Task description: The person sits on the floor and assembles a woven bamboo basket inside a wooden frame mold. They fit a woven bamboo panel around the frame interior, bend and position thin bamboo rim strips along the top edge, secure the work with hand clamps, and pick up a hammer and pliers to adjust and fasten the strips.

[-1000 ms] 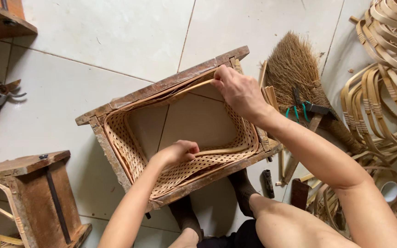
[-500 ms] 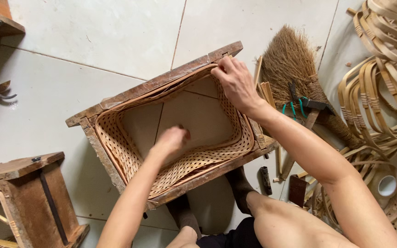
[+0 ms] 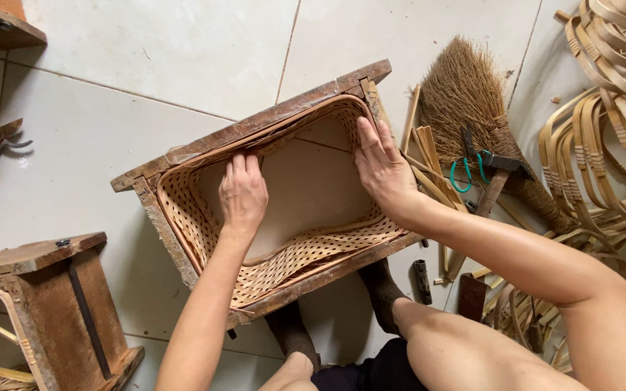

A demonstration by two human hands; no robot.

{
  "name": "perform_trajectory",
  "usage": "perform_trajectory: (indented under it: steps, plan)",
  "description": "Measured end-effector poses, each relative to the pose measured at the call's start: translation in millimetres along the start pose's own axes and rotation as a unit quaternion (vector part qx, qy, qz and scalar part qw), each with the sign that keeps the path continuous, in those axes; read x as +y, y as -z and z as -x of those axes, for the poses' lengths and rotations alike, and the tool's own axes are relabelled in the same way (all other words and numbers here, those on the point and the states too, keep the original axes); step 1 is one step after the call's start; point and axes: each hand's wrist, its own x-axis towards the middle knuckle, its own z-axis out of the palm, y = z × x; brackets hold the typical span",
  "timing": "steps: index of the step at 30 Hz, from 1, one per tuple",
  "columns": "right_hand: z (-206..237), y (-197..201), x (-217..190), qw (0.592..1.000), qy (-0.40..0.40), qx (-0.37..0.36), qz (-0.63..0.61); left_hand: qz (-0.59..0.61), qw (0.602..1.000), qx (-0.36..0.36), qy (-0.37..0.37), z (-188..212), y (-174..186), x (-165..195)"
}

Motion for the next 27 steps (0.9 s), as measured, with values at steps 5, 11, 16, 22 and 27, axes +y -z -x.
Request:
perform_trajectory:
  steps: [5, 11, 16, 22, 27]
  plan:
    - [-21, -14, -25, 0.997, -0.004, -0.036, 0.071, -0.022, 0.999, -0.026, 0.021, -10, 2, 9]
    - [-36, -43, -58, 0.992, -0.064, -0.017, 0.104, -0.070, 0.997, -0.038, -0.007, -24, 3, 12]
    - [-58, -51, -66, 0.984, 0.028, -0.153, 0.087, -0.104, 0.986, -0.122, -0.049, -19, -2, 8]
    - [-81, -29, -55, 0.949, 0.159, -0.273, 0.013, -0.197, 0.964, -0.152, -0.095, -25, -24, -4]
    - [-78, -29, -54, 0.952, 0.166, -0.259, -0.006, -0.171, 0.976, -0.034, -0.131, -37, -48, -24]
